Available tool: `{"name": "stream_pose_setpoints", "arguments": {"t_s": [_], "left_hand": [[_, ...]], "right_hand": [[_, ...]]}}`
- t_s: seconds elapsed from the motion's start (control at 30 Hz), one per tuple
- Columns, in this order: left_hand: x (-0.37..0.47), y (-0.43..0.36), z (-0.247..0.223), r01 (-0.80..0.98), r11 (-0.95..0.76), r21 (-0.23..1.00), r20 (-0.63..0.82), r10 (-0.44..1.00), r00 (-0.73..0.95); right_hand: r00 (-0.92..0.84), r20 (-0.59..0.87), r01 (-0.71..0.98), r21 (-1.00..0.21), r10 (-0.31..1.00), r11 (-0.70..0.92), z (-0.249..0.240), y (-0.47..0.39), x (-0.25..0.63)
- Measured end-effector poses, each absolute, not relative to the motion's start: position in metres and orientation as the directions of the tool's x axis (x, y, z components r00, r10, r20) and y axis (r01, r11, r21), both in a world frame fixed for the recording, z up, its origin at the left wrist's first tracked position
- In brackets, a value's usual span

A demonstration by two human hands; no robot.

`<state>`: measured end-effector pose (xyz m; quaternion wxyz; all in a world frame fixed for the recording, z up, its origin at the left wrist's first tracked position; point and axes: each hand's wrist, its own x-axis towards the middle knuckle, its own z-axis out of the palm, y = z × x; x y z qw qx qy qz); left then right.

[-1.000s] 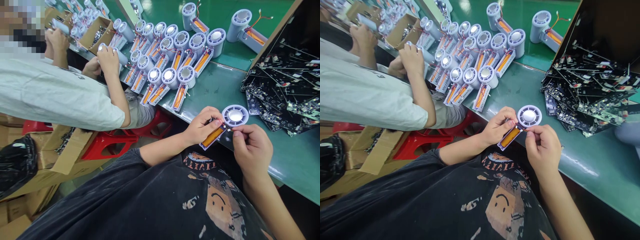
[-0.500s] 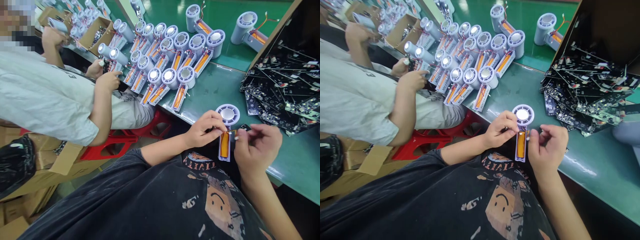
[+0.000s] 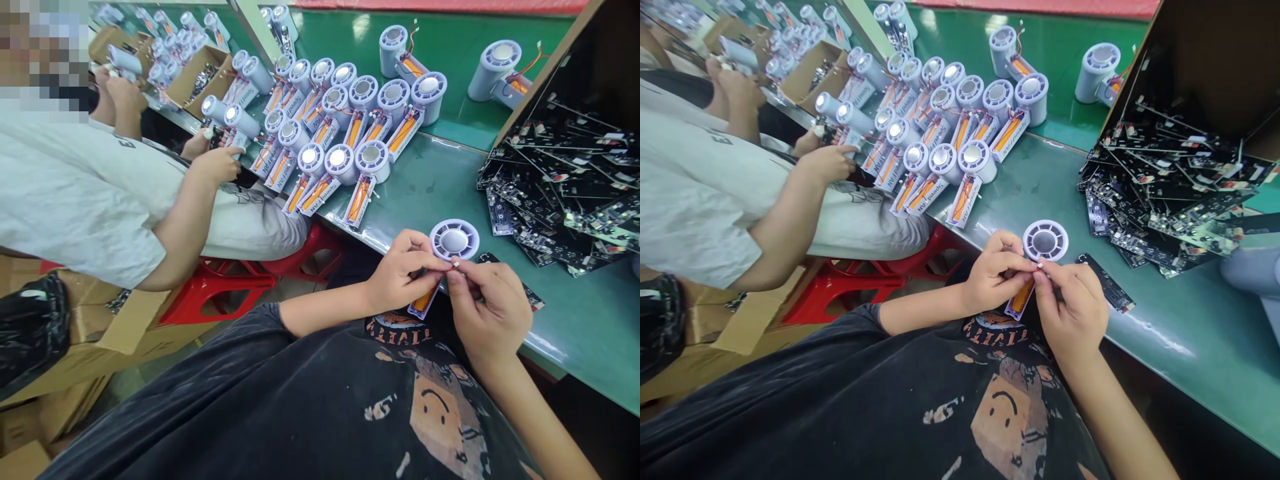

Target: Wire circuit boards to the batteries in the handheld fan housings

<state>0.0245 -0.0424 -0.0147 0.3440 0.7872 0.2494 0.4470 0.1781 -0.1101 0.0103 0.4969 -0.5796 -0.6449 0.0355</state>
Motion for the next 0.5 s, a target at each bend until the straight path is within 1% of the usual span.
{"name": "stream_pose_setpoints", "arguments": {"t_s": [0.1,0.17,0.2,0.27,0.33,0.4,0.5], "left_hand": [[0.020,-0.040,-0.012,0.101,-0.748,0.656,0.588,0.591,0.552],[0.018,-0.039,-0.008,0.117,-0.774,0.622,0.581,0.557,0.594],[0.018,-0.038,-0.005,0.123,-0.763,0.635,0.563,0.566,0.602],[0.017,-0.037,0.001,0.117,-0.706,0.699,0.530,0.621,0.578],[0.016,-0.036,0.006,0.083,-0.661,0.746,0.512,0.648,0.564],[0.015,-0.033,0.011,0.044,-0.671,0.740,0.517,0.609,0.601],[0.014,-0.029,0.013,0.009,-0.722,0.692,0.546,0.531,0.648]], "right_hand": [[0.167,0.572,0.670,-0.663,0.803,0.333,0.013,-0.111,0.176],[0.153,0.567,0.671,-0.661,0.809,0.336,0.013,-0.112,0.176],[0.150,0.568,0.680,-0.653,0.809,0.333,0.013,-0.111,0.177],[0.145,0.574,0.699,-0.636,0.806,0.326,0.012,-0.110,0.179],[0.106,0.572,0.708,-0.618,0.813,0.342,0.011,-0.108,0.181],[0.040,0.554,0.701,-0.609,0.832,0.371,0.011,-0.106,0.184],[-0.020,0.515,0.676,-0.625,0.857,0.391,0.012,-0.103,0.188]]}}
